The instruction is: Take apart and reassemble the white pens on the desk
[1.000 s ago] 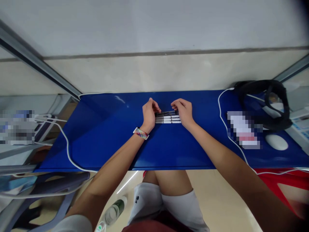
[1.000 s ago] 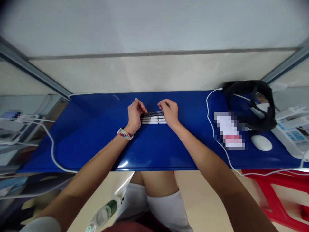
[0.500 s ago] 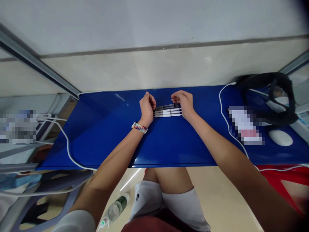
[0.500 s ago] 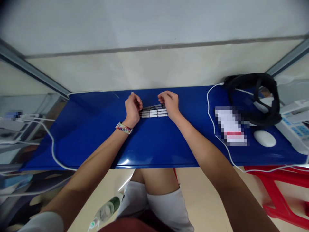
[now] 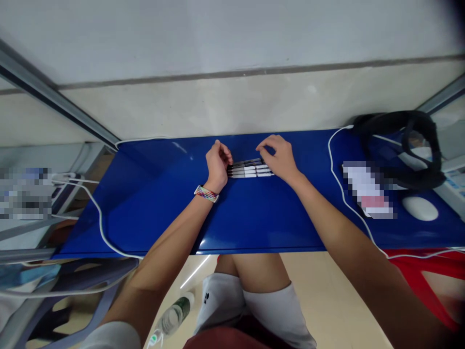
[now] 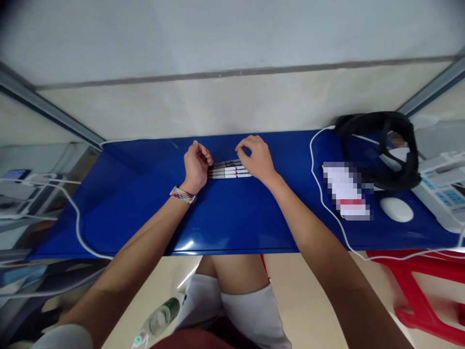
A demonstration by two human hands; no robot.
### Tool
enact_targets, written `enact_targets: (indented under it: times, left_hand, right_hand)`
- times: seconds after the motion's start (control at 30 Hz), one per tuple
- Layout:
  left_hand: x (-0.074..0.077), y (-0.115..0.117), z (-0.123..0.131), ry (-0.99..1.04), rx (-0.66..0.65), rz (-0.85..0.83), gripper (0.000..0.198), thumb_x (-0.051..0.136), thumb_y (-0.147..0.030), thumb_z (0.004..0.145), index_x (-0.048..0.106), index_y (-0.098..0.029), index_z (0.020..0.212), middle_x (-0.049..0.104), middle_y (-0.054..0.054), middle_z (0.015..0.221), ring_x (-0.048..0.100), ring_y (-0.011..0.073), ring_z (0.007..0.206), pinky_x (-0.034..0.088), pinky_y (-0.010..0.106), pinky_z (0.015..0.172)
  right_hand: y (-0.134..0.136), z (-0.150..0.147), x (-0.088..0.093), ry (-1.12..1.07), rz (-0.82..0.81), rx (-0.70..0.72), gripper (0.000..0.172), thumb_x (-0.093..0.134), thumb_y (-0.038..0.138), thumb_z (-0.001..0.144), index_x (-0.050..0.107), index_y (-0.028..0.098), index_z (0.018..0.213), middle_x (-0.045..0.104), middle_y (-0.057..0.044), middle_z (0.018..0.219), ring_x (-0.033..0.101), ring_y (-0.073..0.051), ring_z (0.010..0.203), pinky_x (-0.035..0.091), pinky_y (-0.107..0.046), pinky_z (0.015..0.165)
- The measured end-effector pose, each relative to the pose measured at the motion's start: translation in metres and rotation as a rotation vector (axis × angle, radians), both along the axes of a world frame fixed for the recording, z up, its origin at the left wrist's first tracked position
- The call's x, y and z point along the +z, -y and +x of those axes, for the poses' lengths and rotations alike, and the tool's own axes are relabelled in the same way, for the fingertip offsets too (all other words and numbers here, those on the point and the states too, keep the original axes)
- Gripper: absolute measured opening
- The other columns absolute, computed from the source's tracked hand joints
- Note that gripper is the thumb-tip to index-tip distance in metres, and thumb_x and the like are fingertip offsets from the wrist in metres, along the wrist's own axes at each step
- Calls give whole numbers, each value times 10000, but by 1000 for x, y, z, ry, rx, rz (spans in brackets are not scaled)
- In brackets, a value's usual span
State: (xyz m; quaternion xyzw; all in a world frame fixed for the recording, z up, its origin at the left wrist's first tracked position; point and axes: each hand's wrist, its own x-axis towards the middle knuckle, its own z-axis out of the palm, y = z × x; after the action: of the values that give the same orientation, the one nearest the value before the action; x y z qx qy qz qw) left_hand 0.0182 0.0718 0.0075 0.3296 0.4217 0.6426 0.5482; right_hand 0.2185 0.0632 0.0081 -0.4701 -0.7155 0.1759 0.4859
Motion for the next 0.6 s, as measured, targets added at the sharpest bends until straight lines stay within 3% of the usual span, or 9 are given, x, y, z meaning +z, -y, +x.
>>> enact_targets:
  times: [0.13,0.3,0.47,0.6]
  left_hand:
    - [0,-1,-5,-11,5,23,616,598,-639,1081,467,-226,644,491,-20,593,455,101,471,399,248,481]
    - [-2,-3,-10,-96,40,42,650,544,-700,1086,475,-236,636,495,-9,592,467,116,478,412,260,481]
    - [-3,-3,-13,-117,57,45,654,536,-712,1084,490,-235,638,506,-3,598,475,118,485,424,258,486]
    - [-3,-3,-13,-124,57,45,650,530,-709,1087,494,-234,645,508,-4,603,474,117,487,424,255,487]
  right_hand:
    - [15,10,16,222,26,166,163,668,198,944,785,270,856,805,-66,1080,689,-314,1109,529,-538,1074]
    - [30,4,22,370,-44,378,169,753,167,897,841,303,942,758,-63,1382,596,-356,1394,482,-596,1213]
    - [37,-4,21,471,-94,430,142,817,183,889,869,314,868,698,-50,1515,477,-388,1554,423,-652,1284]
    - [38,-4,23,440,-95,432,81,841,256,920,878,313,876,677,-45,1555,471,-374,1572,423,-621,1309]
